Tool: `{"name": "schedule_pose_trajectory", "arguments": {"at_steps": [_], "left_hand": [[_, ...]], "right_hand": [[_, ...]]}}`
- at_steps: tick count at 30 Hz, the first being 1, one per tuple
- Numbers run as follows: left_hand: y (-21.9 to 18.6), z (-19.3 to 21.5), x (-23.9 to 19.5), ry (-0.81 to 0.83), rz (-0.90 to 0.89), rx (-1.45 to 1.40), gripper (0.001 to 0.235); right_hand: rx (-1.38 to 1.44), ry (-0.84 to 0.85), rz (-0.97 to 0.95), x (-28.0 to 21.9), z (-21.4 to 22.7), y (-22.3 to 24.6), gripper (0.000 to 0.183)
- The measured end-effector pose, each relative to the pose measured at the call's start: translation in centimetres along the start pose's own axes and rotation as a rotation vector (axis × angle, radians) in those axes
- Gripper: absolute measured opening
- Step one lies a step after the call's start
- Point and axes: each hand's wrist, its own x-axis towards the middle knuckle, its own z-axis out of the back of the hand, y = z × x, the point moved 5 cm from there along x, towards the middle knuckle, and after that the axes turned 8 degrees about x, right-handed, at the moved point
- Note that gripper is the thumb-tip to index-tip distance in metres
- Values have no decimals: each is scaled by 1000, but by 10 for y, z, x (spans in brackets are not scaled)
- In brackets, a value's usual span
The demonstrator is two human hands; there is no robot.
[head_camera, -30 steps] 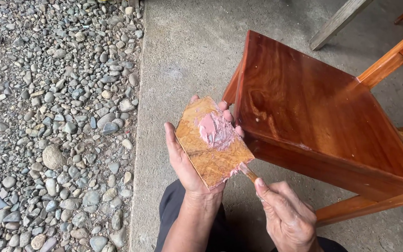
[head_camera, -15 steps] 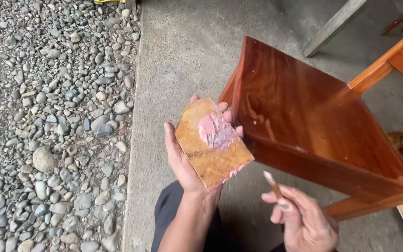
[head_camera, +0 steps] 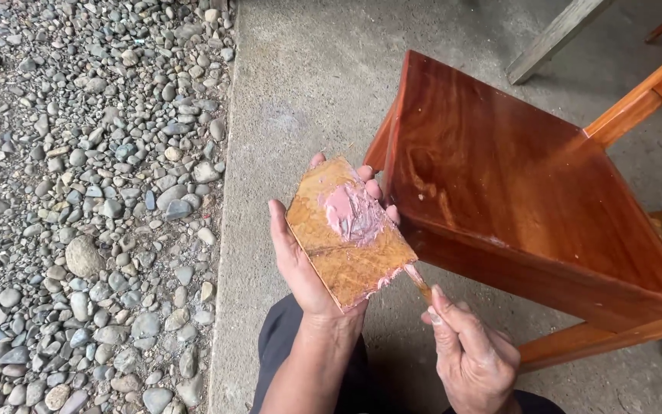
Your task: The person sits on the floor and applies pink wood filler into joints and small holes on a reddish wooden chair using a small stick, reloading filler from a board. They then use a small blade to scrape excess filler flush on the chair frame.
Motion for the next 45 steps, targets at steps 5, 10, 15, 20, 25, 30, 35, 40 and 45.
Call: {"name": "schedule_pose_trajectory", "arguments": {"at_steps": [5,10,15,20,25,30,35,40,45], "left_hand": [[-2,2,1,-1,0,67,69],[-7,0,6,58,70,74,70],[-13,-2,4,50,115,114,71],[-19,0,3,-6,126,134,72],[-22,3,3,17,126,95,70],[-25,0,1,46,132,73,69],[-31,20,6,-63,190,22,73],[-31,34,6,-227,209,-8,80],[-26,35,6,-251,228,-23,82]], "right_hand": [[36,121,-249,-26,4,-33,26],[212,127,-515,-13,46,-43,30],[51,346,-493,29,62,-1,31],[20,669,-275,29,44,7,34],[-159,620,-135,52,35,21,40],[-108,486,-115,67,27,38,31],[-151,448,-127,79,18,54,21],[-178,366,-85,84,17,58,18],[-165,360,-60,89,13,55,20]]}}
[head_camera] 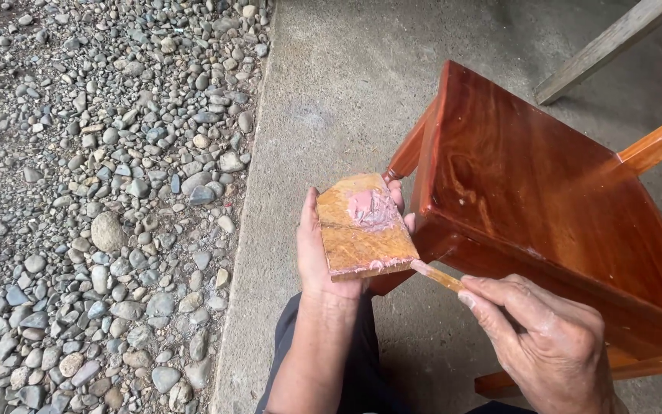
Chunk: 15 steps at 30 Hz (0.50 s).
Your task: The person sits on the floor and applies pink wood filler into joints and small holes on a reddish wooden chair using a small stick, reloading filler from a board. They then use a small blade to scrape excess filler flush on the chair frame.
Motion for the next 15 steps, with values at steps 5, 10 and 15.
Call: {"name": "schedule_pose_trajectory", "arguments": {"at_steps": [5,10,15], "left_hand": [[4,4,3,21,33,19,82],[11,3,3,75,45,20,79],[15,6,4,42,52,37,78]], "right_hand": [[16,18,23,2,-3,-1,19],[4,34,107,4,-3,3,19],[-26,61,178,3,-3,5,21]]}}
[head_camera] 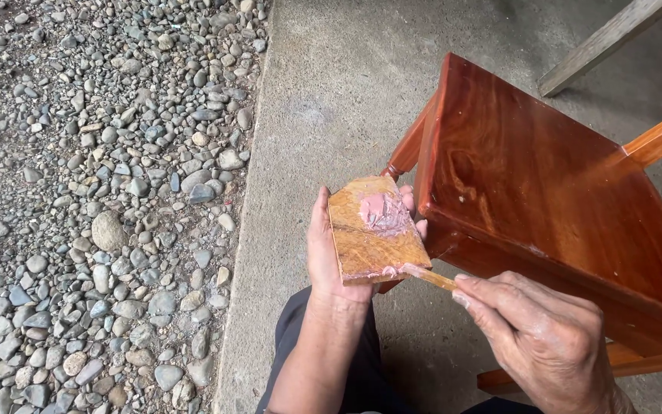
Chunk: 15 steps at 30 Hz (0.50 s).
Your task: The person sits on the floor and applies pink wood filler into joints and small holes on a reddish wooden chair using a small stick, reloading filler from a board. They then use a small blade to scrape excess filler flush on the chair frame.
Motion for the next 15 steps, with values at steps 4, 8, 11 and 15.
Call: {"name": "schedule_pose_trajectory", "arguments": {"at_steps": [4,8,11,15], "left_hand": [[-2,7,5,-37,-17,-15,77],[-2,8,6,-83,-15,-42,78],[-1,8,4,-61,-39,-13,80],[0,8,3,-52,-67,11,81]], "right_hand": [[91,-76,-65,-7,7,-9,18],[76,-32,-130,-11,5,-15,20],[69,1,-164,-10,-1,-17,19],[80,0,-170,-10,-8,-16,19]]}}
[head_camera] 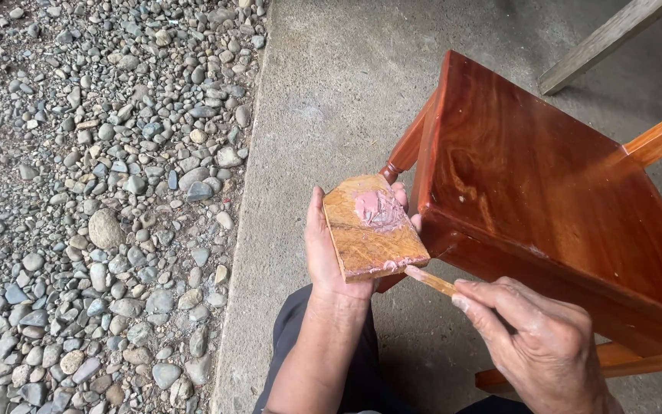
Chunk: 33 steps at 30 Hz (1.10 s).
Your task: The person sits on the floor and applies pink wood filler into joints and small holes on a reddish wooden chair using a small stick, reloading filler from a board. They then use a small blade to scrape excess filler flush on the chair frame.
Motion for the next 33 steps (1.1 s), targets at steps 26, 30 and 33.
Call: {"name": "schedule_pose_trajectory", "arguments": {"at_steps": [26,30,33], "left_hand": [[-8,-34,-11,225,-140,224,67],[-9,-39,-15,225,-169,293,68],[-10,-44,-20,225,-200,373,71]], "right_hand": [[126,180,-143,-9,-2,-25,20],[112,207,-188,-3,-5,-17,20],[86,181,-164,4,-5,-6,20]]}}
